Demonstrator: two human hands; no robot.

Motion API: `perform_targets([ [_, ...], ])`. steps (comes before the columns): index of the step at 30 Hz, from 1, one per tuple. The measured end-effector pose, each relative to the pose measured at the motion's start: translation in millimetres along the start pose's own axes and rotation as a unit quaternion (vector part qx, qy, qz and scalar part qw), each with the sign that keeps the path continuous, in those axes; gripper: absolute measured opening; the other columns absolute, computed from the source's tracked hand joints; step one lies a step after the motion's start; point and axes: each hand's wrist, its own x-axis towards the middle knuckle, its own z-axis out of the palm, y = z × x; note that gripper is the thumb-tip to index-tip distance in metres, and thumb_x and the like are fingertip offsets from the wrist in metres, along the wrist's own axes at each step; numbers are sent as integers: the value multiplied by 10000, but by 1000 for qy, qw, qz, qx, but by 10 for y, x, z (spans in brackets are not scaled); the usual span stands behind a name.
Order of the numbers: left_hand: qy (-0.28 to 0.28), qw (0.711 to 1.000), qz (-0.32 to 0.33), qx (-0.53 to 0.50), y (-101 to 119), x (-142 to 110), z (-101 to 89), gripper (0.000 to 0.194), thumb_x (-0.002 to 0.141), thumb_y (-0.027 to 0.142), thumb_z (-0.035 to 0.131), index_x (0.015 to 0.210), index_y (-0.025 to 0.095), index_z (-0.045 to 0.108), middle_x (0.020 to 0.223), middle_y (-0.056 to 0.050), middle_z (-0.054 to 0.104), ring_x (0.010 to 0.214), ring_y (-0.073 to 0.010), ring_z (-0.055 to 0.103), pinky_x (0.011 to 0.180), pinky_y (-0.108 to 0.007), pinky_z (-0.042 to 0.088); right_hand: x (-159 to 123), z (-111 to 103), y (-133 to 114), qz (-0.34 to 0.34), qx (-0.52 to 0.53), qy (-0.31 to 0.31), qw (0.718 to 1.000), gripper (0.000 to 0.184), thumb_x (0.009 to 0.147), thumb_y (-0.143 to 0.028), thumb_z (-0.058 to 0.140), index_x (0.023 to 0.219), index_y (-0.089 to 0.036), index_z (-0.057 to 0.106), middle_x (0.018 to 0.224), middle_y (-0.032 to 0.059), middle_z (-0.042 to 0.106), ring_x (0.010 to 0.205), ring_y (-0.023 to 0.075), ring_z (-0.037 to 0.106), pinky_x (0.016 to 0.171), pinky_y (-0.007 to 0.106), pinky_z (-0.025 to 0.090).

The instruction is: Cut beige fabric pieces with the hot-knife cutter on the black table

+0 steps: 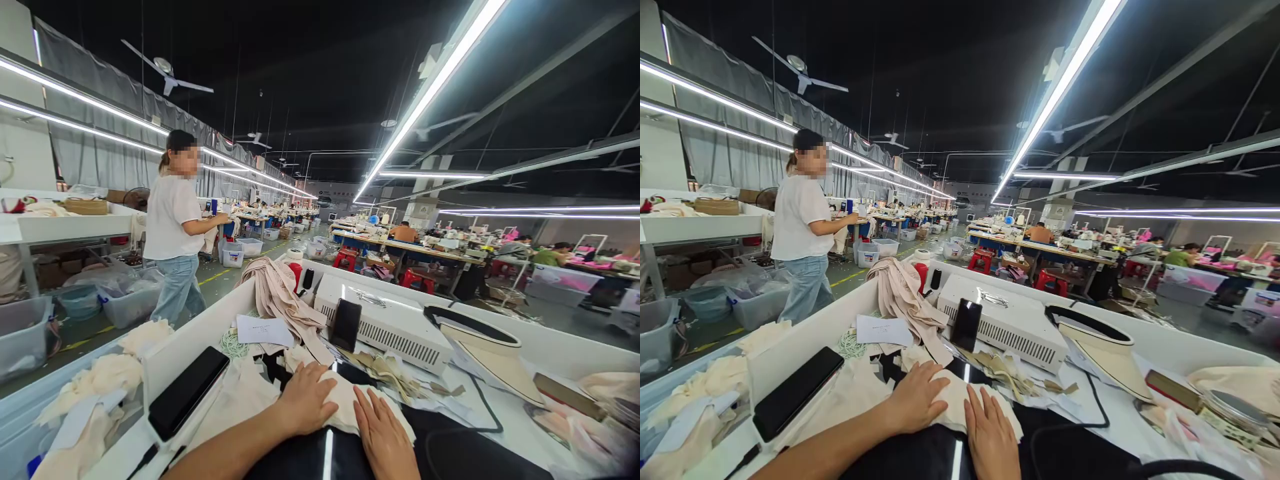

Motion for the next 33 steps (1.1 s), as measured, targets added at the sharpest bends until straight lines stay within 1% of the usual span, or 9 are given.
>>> perform_targets([
  [4,21,1000,4,-13,-11,16,79,535,1086,428,547,1562,186,533,1671,-165,435,1570,-370,367,1311,-617,262,-3,-27,50,-3,-14,-3,1000,621,1051,-562,291,1385,-259,717,1436,119,717,1345,350,670,1086,517,565],
  [9,37,999,10,-32,-13,42,133,524,1079,455,563,1528,184,565,1645,-157,473,1550,-359,396,1313,-595,270,33,-135,100,-21,-20,-15,999,601,1057,-570,303,1382,-269,710,1397,92,741,1340,315,676,1083,462,577],
  [14,39,998,9,-37,7,43,121,517,1085,459,551,1512,169,573,1639,-159,475,1551,-355,388,1316,-572,264,78,-283,60,-32,-17,-21,999,598,1075,-524,311,1513,-245,607,1552,105,627,1484,320,548,1164,492,516],
  [16,38,999,8,-37,17,37,117,520,1085,464,549,1505,159,577,1642,-162,471,1552,-352,385,1319,-563,260,82,-317,48,-59,-12,-40,997,557,1072,-471,315,1468,-275,655,1545,72,639,1488,306,544,1209,492,475],
  [19,37,999,6,-36,27,26,121,526,1087,465,549,1505,149,575,1649,-165,462,1555,-351,380,1324,-565,246,66,-321,41,-89,-10,-67,994,519,1051,-408,321,1283,-332,778,1429,28,728,1417,298,612,1218,487,462],
  [20,37,999,5,-36,29,23,123,526,1087,463,550,1508,149,572,1649,-165,462,1557,-353,378,1325,-570,243,55,-314,37,-84,-16,-65,994,512,1046,-419,337,1274,-328,786,1422,44,732,1414,318,612,1209,511,464],
  [24,40,999,1,-34,30,12,125,518,1083,446,565,1519,167,566,1649,-164,463,1559,-359,375,1319,-595,249,5,-287,4,-39,-52,-37,997,532,1031,-531,409,1398,-312,726,1475,117,686,1407,422,592,1123,641,484],
  [28,34,999,-1,-29,24,4,109,522,1079,450,566,1516,165,574,1646,-172,467,1556,-367,382,1314,-600,259,-11,-260,-39,-37,-65,-26,997,511,1024,-559,415,1356,-353,744,1414,95,724,1331,400,643,1051,596,530],
  [33,10,1000,-2,-12,-24,11,38,535,1074,457,563,1546,205,548,1675,-151,431,1576,-355,353,1316,-596,242,19,-202,-129,-47,-58,8,997,513,1039,-536,401,1363,-321,735,1405,96,728,1383,358,604,1145,548,473],
])
